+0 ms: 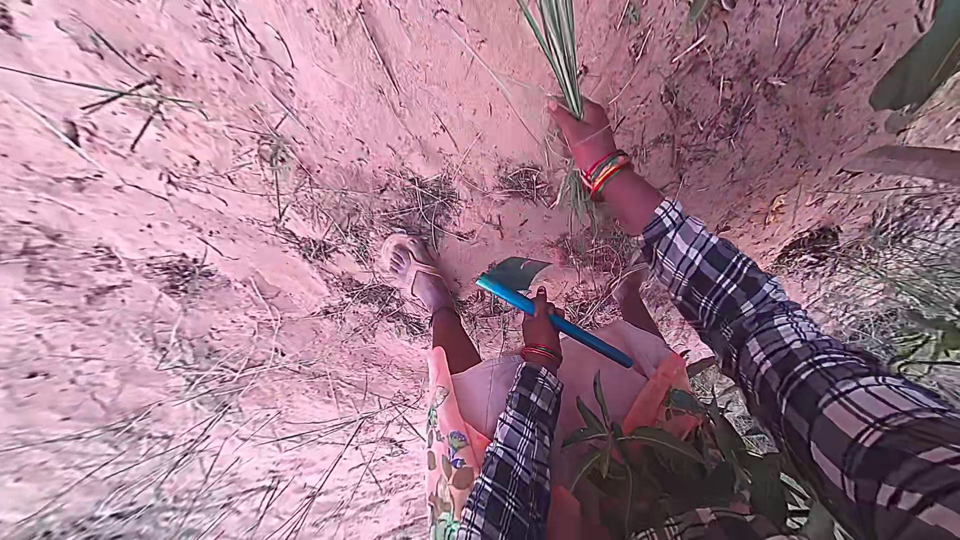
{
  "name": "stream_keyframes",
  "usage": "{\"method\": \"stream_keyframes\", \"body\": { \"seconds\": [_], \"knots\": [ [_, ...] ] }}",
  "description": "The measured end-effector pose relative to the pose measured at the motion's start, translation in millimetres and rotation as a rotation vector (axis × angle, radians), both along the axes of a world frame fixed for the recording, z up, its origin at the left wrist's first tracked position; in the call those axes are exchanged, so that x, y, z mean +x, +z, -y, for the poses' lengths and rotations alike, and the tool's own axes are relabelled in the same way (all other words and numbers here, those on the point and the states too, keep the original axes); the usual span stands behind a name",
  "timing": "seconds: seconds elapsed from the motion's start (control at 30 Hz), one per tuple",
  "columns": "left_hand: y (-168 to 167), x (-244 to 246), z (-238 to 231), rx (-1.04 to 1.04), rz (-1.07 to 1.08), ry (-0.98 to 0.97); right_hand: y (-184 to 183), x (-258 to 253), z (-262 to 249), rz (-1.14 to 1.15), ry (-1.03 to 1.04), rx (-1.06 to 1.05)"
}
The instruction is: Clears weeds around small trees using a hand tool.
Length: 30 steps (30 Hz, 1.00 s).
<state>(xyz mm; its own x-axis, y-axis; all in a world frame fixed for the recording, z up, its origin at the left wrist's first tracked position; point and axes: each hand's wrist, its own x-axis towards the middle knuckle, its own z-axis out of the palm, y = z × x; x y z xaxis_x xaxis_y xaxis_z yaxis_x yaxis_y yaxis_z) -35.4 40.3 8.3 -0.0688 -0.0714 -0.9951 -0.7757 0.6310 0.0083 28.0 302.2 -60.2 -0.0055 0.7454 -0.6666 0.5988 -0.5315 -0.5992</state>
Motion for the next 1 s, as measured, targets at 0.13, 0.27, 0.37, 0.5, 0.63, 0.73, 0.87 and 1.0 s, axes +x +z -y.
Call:
{"method": "stream_keyframes", "body": {
  "seconds": [0.13, 0.27, 0.37, 0.5, 0.63, 0.73, 0.87, 1.0],
  "knots": [
    [2.2, -1.8, 0.6, 0.022, -0.034, 0.005, 44.8, 5.7, -30.8, -0.102, -0.503, 0.136],
    [2.3, 2.5, -5.2, 0.035, -0.035, 0.006, 71.3, -26.7, 1.4, -0.174, -0.488, 0.261],
    [8.3, -1.0, -10.5, 0.035, -0.046, 0.000, 91.1, -68.7, 40.1, -0.122, -0.034, 0.283],
    [19.2, -10.9, -10.7, 0.101, -0.080, 0.064, 193.4, -100.6, 60.1, -0.053, 0.594, 0.016],
    [44.7, -52.7, -9.4, 0.219, -0.141, 0.268, 224.5, -89.3, 72.3, -0.001, 0.789, -0.161],
    [79.8, -111.2, -5.8, 0.292, -0.230, 0.484, 241.7, -65.9, 68.8, 0.161, 0.901, -0.302],
    [159.8, -220.2, 8.7, 0.391, -0.346, 0.716, 274.1, -54.7, 61.7, 0.369, 1.120, -0.396],
    [219.6, -338.6, 38.5, 0.507, -0.491, 0.856, 315.2, -70.5, 56.0, 0.488, 1.165, -0.433]
  ]
}}
